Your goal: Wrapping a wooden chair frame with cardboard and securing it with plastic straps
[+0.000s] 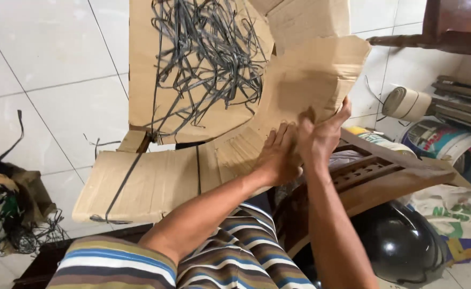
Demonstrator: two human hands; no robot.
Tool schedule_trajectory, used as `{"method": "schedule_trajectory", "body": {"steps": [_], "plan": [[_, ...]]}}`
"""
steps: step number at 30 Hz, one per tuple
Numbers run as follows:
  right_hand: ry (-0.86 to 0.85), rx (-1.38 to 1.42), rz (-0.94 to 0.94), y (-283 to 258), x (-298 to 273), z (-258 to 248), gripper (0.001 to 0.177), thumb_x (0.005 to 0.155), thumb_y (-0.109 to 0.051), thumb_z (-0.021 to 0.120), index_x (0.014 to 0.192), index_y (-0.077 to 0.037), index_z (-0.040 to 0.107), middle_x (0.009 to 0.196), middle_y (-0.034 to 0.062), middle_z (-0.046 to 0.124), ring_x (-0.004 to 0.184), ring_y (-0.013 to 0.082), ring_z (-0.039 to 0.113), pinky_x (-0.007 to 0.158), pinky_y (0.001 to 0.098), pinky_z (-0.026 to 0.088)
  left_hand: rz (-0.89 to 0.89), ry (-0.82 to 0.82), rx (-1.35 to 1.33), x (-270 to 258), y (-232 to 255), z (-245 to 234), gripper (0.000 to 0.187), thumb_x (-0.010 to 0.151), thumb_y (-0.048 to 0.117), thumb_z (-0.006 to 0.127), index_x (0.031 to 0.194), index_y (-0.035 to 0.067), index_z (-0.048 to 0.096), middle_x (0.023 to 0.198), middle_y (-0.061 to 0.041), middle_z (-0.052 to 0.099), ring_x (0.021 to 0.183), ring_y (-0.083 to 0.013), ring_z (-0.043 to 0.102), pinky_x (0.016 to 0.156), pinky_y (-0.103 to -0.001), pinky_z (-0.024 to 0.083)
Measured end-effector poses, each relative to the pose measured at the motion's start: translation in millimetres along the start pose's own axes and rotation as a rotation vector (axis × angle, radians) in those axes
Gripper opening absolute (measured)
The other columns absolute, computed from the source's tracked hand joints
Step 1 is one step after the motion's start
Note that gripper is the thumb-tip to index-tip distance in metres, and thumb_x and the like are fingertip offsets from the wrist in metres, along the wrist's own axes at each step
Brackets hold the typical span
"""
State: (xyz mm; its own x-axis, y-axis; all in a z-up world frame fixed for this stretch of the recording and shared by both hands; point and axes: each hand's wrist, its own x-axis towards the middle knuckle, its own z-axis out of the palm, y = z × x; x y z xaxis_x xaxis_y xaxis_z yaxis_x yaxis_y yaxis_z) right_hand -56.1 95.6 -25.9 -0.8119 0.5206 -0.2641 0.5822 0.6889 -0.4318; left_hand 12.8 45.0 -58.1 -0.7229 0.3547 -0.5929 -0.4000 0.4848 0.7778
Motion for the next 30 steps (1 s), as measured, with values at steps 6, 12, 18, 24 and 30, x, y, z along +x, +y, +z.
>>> {"method": "schedule_trajectory", "body": {"steps": [6,12,18,24,30], "plan": [[-0.019,0.023,-0.027,7.7,-13.5,-7.7,0.075,0.091,-0.015,0.073,0.153,-0.012,0.031,0.117,0.0417,0.065,0.116,0.0586,0.060,0.096,0.0656,0.049,-0.222,-0.069,-1.324,33.8,-92.9,1.4,0.089,0.092,0.053,0.058,0.165,0.011,0.026,0.173,-0.006,0.014,0.161,-0.0231,0.004,0.134,-0.042,0.002],[0.014,0.168,-0.163,42.1,-0.2,1.2,0.070,0.092,0.004,0.068,0.151,-0.015,0.035,0.127,0.0288,0.064,0.117,0.0414,0.065,0.099,0.0501,0.056,-0.244,-0.098,-0.227,145.8,-153.4,53.4,0.091,0.090,0.087,0.014,0.122,0.027,0.075,0.170,-0.007,0.025,0.160,-0.0238,0.010,0.132,-0.042,0.008],[-0.079,0.108,-0.327,16.7,-7.6,-7.3,0.049,0.091,0.008,0.058,0.136,0.006,0.039,0.120,0.0216,0.051,0.103,0.0302,0.054,0.094,0.0388,0.046,-0.201,0.158,-0.501,102.3,-98.6,-20.5,0.072,0.085,0.070,0.041,0.096,0.001,0.058,0.086,-0.016,0.067,0.079,-0.0349,0.068,0.078,-0.044,0.053],[-0.058,0.045,-0.382,20.6,-6.6,-6.4,0.037,0.096,0.004,0.059,0.128,0.007,0.041,0.114,0.0221,0.050,0.101,0.0329,0.053,0.093,0.0420,0.046,-0.040,0.329,-0.425,125.5,-132.7,33.8,0.056,0.100,0.056,0.033,0.121,0.006,0.047,0.114,-0.018,0.059,0.093,-0.0404,0.066,0.080,-0.048,0.051],[0.144,-0.014,-0.095,39.2,1.0,8.1,0.045,0.088,-0.010,0.077,0.127,-0.009,0.055,0.105,0.0217,0.068,0.104,0.0384,0.069,0.081,0.0529,0.050,-0.338,0.151,-0.164,85.1,-115.9,13.4,0.074,0.100,0.072,0.025,0.117,0.007,0.055,0.123,-0.026,0.066,0.127,-0.0430,0.060,0.115,-0.058,0.037]]}}
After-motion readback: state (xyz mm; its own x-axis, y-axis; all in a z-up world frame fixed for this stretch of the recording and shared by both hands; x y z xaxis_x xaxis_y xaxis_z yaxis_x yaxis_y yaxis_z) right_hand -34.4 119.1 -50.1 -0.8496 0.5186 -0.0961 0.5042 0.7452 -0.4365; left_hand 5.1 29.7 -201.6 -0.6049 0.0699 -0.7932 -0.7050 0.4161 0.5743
